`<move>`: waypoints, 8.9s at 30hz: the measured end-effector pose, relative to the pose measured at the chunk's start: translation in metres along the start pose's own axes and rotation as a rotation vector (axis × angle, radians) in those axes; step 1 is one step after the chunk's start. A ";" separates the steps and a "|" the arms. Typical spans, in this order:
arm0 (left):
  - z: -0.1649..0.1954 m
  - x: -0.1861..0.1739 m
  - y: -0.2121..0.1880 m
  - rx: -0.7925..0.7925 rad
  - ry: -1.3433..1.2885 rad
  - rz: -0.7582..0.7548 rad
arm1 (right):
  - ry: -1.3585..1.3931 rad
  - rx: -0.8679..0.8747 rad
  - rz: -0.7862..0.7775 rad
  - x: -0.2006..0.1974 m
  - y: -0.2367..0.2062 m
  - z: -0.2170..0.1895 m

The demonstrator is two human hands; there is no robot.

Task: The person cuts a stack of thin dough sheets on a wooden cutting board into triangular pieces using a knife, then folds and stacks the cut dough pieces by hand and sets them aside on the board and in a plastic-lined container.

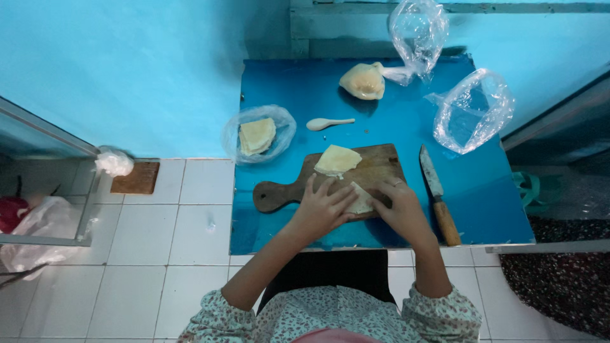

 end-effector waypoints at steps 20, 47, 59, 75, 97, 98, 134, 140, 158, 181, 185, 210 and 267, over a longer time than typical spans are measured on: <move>-0.088 -0.040 0.020 -0.281 -0.356 0.355 | 0.073 -0.285 -0.070 0.015 0.066 -0.056; -0.116 0.040 -0.023 -0.934 -1.199 0.475 | 0.190 -0.201 0.206 0.026 0.075 -0.036; -0.100 0.064 -0.007 -0.831 -1.822 0.585 | 0.628 0.105 -0.071 0.029 0.070 -0.003; -0.087 0.056 -0.011 -0.671 -1.108 0.450 | 0.741 0.312 -0.390 0.057 0.057 0.064; -0.061 0.007 0.008 -0.468 -0.704 0.312 | 0.442 0.414 -0.224 0.043 0.053 0.069; -0.060 0.005 0.007 -0.460 -0.693 0.305 | 0.452 0.405 -0.220 0.043 0.053 0.069; -0.115 0.025 0.016 -0.535 -0.321 0.255 | 0.234 0.213 0.126 0.016 0.052 0.048; -0.145 0.032 -0.002 -0.675 -0.667 0.370 | 0.199 0.252 0.099 0.018 0.053 0.046; -0.093 -0.065 -0.029 -0.387 -0.254 0.089 | 0.204 0.198 0.119 0.016 0.051 0.040; -0.104 -0.070 -0.018 -0.386 -0.567 0.345 | 0.411 0.176 0.128 0.021 0.056 0.038; -0.103 -0.067 0.005 -0.450 -0.787 0.374 | 0.860 0.288 -0.372 0.051 0.062 0.022; -0.109 0.031 0.025 -0.581 -1.011 0.243 | 0.779 0.182 -0.486 0.026 0.091 0.000; -0.049 -0.061 -0.017 -0.131 -0.310 0.013 | 0.393 0.105 0.152 0.002 0.081 0.026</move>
Point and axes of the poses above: each hand's wrist, its own y-axis towards the middle knuckle, its own x-axis out of the palm, z = x × y, the point moved 7 cm from there along y, towards the middle knuckle, and after that the axes turned 15 degrees about x, right-handed, at the moved point
